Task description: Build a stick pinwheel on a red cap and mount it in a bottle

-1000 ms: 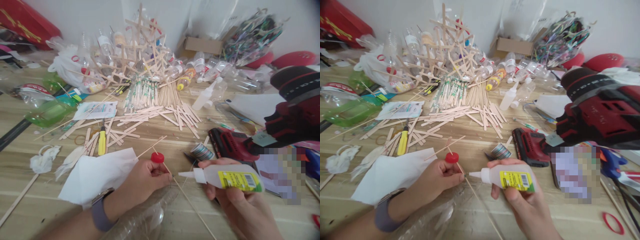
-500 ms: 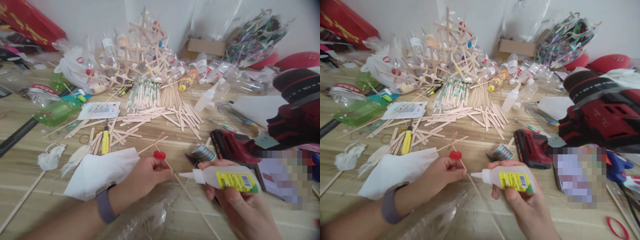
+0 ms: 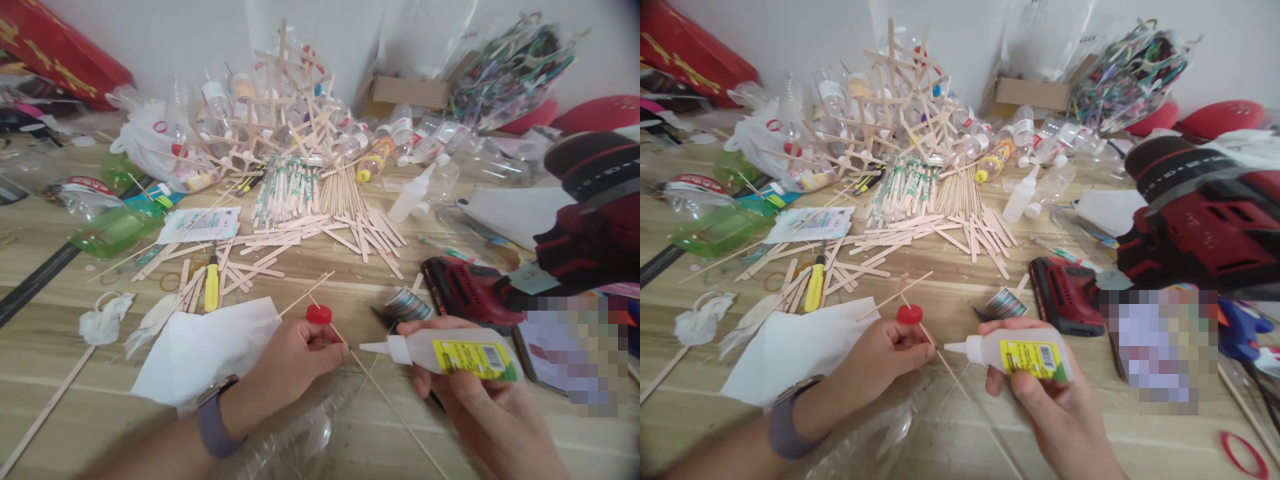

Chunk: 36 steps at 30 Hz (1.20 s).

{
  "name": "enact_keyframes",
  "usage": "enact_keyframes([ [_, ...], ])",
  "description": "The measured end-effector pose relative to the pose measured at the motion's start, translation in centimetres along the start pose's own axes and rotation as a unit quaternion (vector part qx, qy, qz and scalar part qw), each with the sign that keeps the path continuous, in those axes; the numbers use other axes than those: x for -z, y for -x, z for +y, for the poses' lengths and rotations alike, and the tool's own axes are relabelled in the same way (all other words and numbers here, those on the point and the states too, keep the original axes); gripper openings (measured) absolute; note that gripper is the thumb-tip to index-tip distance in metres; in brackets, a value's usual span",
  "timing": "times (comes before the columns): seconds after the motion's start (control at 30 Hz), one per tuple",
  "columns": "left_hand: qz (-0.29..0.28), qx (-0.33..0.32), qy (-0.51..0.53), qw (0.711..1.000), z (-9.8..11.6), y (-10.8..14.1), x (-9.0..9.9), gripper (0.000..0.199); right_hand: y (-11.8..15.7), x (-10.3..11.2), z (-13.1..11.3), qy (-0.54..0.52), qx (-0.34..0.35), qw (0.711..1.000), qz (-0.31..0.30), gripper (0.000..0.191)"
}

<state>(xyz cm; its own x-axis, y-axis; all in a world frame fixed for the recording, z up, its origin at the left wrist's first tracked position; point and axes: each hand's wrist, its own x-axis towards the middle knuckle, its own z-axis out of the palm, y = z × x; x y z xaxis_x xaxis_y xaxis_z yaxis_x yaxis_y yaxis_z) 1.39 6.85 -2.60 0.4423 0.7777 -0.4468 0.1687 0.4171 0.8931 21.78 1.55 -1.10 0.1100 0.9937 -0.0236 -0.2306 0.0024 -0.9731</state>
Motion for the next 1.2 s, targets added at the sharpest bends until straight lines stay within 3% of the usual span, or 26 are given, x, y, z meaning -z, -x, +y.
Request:
enact_keyframes([
  [0.63, -0.009, 0.003, -0.001, 1.000, -0.13, -0.06, 0.04, 0.024, 0.31, -0.48, 0.42, -0.019, -0.037, 0.999, 0.022, 0.040],
  [1.2, -0.011, 0.007, 0.002, 1.000, -0.27, 0.04, -0.01, 0.025, 0.27, -0.43, 0.39, -0.005, -0.025, 1.000, 0.017, 0.040],
])
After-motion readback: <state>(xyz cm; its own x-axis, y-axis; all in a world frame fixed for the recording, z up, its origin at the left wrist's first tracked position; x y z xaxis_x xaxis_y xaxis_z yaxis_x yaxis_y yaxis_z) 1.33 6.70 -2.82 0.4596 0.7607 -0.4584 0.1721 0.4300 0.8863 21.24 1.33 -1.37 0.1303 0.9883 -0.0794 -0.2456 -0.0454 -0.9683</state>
